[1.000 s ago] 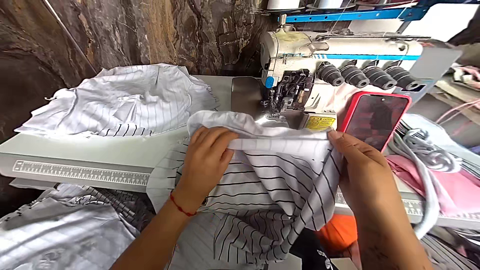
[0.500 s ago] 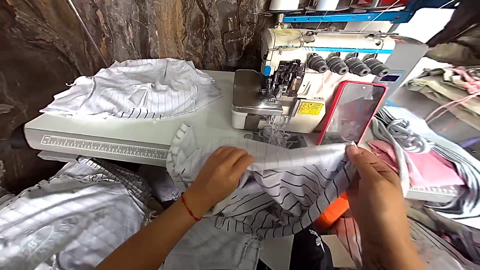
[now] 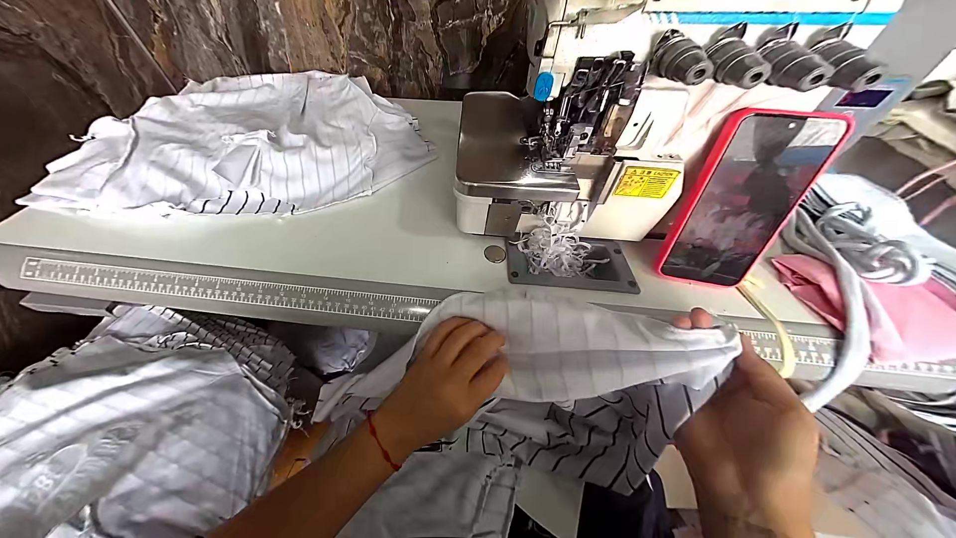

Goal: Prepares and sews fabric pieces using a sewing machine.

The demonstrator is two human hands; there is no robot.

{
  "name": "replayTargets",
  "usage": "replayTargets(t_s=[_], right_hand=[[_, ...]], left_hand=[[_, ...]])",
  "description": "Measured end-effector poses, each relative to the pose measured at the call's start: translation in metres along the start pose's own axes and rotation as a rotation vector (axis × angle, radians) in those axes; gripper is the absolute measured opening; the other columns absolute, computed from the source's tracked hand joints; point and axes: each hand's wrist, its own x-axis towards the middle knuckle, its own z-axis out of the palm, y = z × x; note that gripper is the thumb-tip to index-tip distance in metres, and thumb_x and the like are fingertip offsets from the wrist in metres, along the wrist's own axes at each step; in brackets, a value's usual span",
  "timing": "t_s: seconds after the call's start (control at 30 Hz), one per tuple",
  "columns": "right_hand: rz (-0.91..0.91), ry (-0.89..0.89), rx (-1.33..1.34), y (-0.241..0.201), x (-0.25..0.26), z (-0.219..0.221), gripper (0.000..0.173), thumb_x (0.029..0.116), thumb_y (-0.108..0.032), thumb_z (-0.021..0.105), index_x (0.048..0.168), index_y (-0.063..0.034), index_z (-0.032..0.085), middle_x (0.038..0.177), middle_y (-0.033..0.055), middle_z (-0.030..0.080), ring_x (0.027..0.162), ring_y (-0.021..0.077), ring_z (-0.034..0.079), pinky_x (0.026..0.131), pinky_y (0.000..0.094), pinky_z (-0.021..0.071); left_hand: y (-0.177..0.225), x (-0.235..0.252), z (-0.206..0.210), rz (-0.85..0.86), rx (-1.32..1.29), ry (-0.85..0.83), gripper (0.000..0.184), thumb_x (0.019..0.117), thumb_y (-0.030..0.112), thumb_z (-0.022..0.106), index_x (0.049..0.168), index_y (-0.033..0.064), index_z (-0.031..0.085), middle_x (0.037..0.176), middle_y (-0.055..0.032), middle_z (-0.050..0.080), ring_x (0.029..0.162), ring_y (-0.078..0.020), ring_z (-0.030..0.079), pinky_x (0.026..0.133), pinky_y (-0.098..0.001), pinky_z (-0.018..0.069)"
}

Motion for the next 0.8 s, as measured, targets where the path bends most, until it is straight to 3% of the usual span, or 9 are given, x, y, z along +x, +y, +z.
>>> replayTargets(t_s=[0.17,0.3,0.37,0.4,0.47,0.53,0.6,0.8], right_hand=[[-0.021,-0.002,0.000,0.004,0.007,-0.004,0.055,0.1120,-0.021,0.014,0.097,-0.0090,0.066,0.089,-0.0004,0.077,0.087,0.0071,0.074,0.079,0.0231,0.0611],[-0.091,-0.032,-0.137,0.003,0.008,-0.006,0.054,0.1117,-0.020,0.015,0.096,-0.0122,0.066,0.088,-0.0009,0.078,0.084,0.0070,0.075,0.076,0.0227,0.0614],[-0.184,-0.061,-0.343,0.000,0.007,-0.007,0.040,0.1100,-0.017,0.021,0.100,-0.0151,0.060,0.091,-0.0062,0.077,0.089,0.0039,0.074,0.081,0.0222,0.0604],[-0.236,-0.084,-0.466,-0.002,0.006,-0.004,0.034,0.1089,-0.016,0.026,0.099,-0.0178,0.058,0.087,-0.0113,0.074,0.085,0.0000,0.072,0.079,0.0198,0.0594],[-0.317,-0.135,-0.652,-0.006,0.002,0.007,0.029,0.1093,-0.017,0.033,0.092,-0.0233,0.055,0.073,-0.0194,0.061,0.068,-0.0083,0.060,0.064,0.0123,0.0523],[-0.379,-0.236,-0.718,-0.017,-0.002,0.022,0.030,0.1097,-0.020,0.036,0.090,-0.0259,0.057,0.069,-0.0199,0.057,0.062,-0.0091,0.057,0.058,0.0109,0.0499],[-0.436,-0.309,-0.722,-0.033,-0.008,0.036,0.029,0.1103,-0.022,0.038,0.090,-0.0276,0.058,0.070,-0.0203,0.058,0.062,-0.0091,0.058,0.058,0.0110,0.0504],[-0.600,-0.316,-0.691,-0.079,-0.037,0.048,0.027,0.1107,-0.024,0.040,0.089,-0.0282,0.055,0.070,-0.0218,0.056,0.062,-0.0100,0.056,0.058,0.0102,0.0489]], left_hand=[[-0.004,-0.004,0.004,0.008,-0.048,0.008,0.017,0.1027,0.014,0.052,0.112,0.0185,0.066,0.120,-0.0028,0.068,0.119,-0.0205,0.060,0.110,-0.0348,0.0413],[0.001,-0.002,-0.014,-0.081,-0.339,0.001,0.020,0.1057,0.015,0.049,0.112,0.0122,0.068,0.113,-0.0067,0.072,0.121,-0.0220,0.064,0.112,-0.0359,0.0460],[0.004,0.015,-0.045,-0.271,-0.525,-0.002,0.024,0.1059,0.016,0.048,0.111,0.0087,0.070,0.109,-0.0065,0.073,0.110,-0.0117,0.068,0.099,-0.0257,0.0536],[-0.001,0.028,-0.064,-0.359,-0.567,-0.004,0.025,0.1045,0.015,0.048,0.112,0.0098,0.071,0.108,-0.0020,0.073,0.104,-0.0046,0.068,0.092,-0.0209,0.0552],[-0.021,0.060,-0.105,-0.468,-0.573,0.017,0.024,0.1019,0.008,0.049,0.113,0.0100,0.070,0.104,0.0070,0.072,0.093,0.0046,0.066,0.083,-0.0159,0.0559],[-0.038,0.093,-0.136,-0.569,-0.547,0.056,0.026,0.0997,0.000,0.047,0.112,0.0064,0.069,0.096,0.0104,0.071,0.084,0.0072,0.065,0.077,-0.0138,0.0561],[-0.046,0.118,-0.155,-0.656,-0.576,0.087,0.028,0.1008,0.000,0.045,0.111,0.0098,0.068,0.090,0.0127,0.070,0.077,0.0065,0.065,0.070,-0.0140,0.0559],[-0.036,0.133,-0.199,-0.623,-0.609,0.062,0.030,0.0977,-0.006,0.048,0.117,0.0087,0.066,0.095,0.0089,0.074,0.084,0.0037,0.068,0.077,-0.0166,0.0567]])
